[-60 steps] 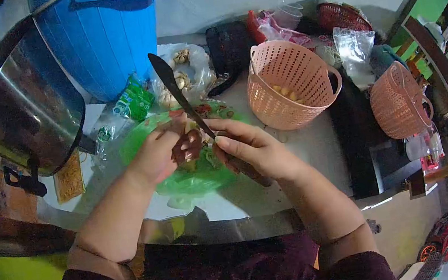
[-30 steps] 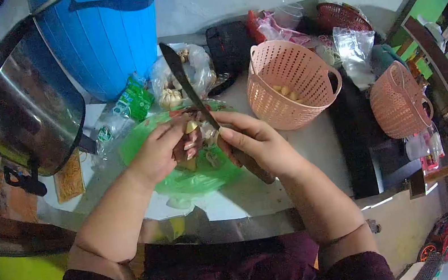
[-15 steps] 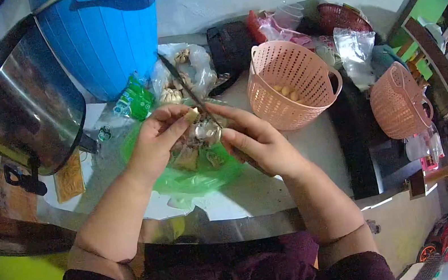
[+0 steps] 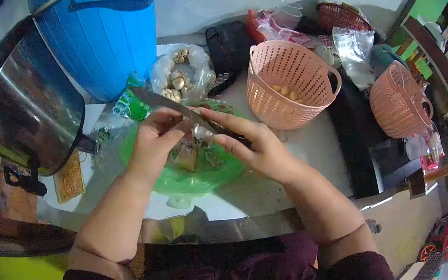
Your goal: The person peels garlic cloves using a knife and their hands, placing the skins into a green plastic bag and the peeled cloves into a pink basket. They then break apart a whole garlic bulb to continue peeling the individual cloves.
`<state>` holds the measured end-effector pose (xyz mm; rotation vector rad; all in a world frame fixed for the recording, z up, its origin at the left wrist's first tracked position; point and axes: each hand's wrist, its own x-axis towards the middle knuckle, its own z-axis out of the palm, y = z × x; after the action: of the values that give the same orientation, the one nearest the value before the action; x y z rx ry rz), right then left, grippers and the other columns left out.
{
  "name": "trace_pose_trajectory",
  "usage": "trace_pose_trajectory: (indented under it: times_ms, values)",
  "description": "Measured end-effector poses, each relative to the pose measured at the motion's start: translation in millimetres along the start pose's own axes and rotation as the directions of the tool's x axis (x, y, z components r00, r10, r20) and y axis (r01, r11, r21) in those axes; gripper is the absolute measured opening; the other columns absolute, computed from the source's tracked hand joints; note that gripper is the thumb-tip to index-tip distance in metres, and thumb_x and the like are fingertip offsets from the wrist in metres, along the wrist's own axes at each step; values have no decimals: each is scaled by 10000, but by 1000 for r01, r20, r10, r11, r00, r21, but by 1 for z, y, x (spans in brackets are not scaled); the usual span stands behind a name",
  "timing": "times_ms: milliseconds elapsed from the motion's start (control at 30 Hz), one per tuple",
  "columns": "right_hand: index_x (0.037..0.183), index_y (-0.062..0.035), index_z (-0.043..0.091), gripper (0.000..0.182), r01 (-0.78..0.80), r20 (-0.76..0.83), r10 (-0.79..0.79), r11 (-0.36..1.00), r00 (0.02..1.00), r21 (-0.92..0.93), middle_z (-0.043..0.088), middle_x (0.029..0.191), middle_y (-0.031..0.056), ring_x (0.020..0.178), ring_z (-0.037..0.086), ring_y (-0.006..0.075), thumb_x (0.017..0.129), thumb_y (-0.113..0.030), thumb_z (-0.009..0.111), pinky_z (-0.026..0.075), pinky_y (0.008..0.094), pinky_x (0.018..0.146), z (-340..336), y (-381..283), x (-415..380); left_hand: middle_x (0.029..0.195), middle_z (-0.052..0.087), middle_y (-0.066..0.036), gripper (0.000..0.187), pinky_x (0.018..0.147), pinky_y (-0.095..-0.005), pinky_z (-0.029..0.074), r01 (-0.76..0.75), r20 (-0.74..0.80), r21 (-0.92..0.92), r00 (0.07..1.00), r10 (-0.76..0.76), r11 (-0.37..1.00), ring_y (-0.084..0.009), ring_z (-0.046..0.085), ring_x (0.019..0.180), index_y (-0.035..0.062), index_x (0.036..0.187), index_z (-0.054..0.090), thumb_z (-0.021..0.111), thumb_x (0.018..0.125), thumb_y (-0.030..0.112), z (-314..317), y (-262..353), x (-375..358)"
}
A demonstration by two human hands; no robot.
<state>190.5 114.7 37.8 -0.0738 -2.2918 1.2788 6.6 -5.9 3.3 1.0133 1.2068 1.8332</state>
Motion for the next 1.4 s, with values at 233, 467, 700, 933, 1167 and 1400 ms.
trace_pose_trajectory:
  times_ms: [233,467,700,933,1167,1400]
  values:
    - [1368,-66,463,449,-128,-29,129,991,991,45,611,1201,191,1106,598,239,939,-153,566,454,345,926,-3,1,-1,952,659,-28,179,775,-253,497,38,8,5,999,-38,999,-105,610,843,13,1049,635,649,876,52,5,6,-2]
    - [1453,-93,335,563,-312,105,297,933,949,178,600,1055,114,909,541,126,946,-161,571,436,264,839,-8,-15,-2,983,664,-62,161,772,-272,513,-24,-57,88,998,30,996,-136,626,867,32,1028,641,652,868,35,2,0,-1]
    - [1406,-77,405,497,-54,74,46,993,996,106,508,1366,156,1256,498,276,942,-161,559,395,363,1010,0,-6,-1,999,668,-80,110,727,-302,536,11,2,-62,1000,-11,998,-157,644,856,19,980,627,639,871,19,1,-4,-3]
    - [1370,-53,459,455,-43,42,41,998,998,42,562,1302,164,1193,551,275,937,-147,561,418,354,978,-4,-8,0,895,651,-36,177,726,-262,506,2,66,-80,998,4,997,-112,611,818,16,1056,635,637,892,81,1,-2,-3]
    - [1378,-47,457,446,-265,-108,277,957,955,116,658,1008,118,863,606,139,958,-158,556,482,277,792,-8,-2,1,850,631,-16,211,713,-239,493,107,61,-72,993,-102,992,-90,585,763,-13,1087,639,589,933,123,7,12,-2]
    - [1349,-59,505,402,-355,27,355,921,934,161,565,730,-2,710,501,58,990,-239,507,429,230,653,-10,-3,-2,908,645,-21,209,741,-246,483,111,-10,-60,994,-112,992,-94,590,800,4,1085,639,597,928,136,-1,3,2]
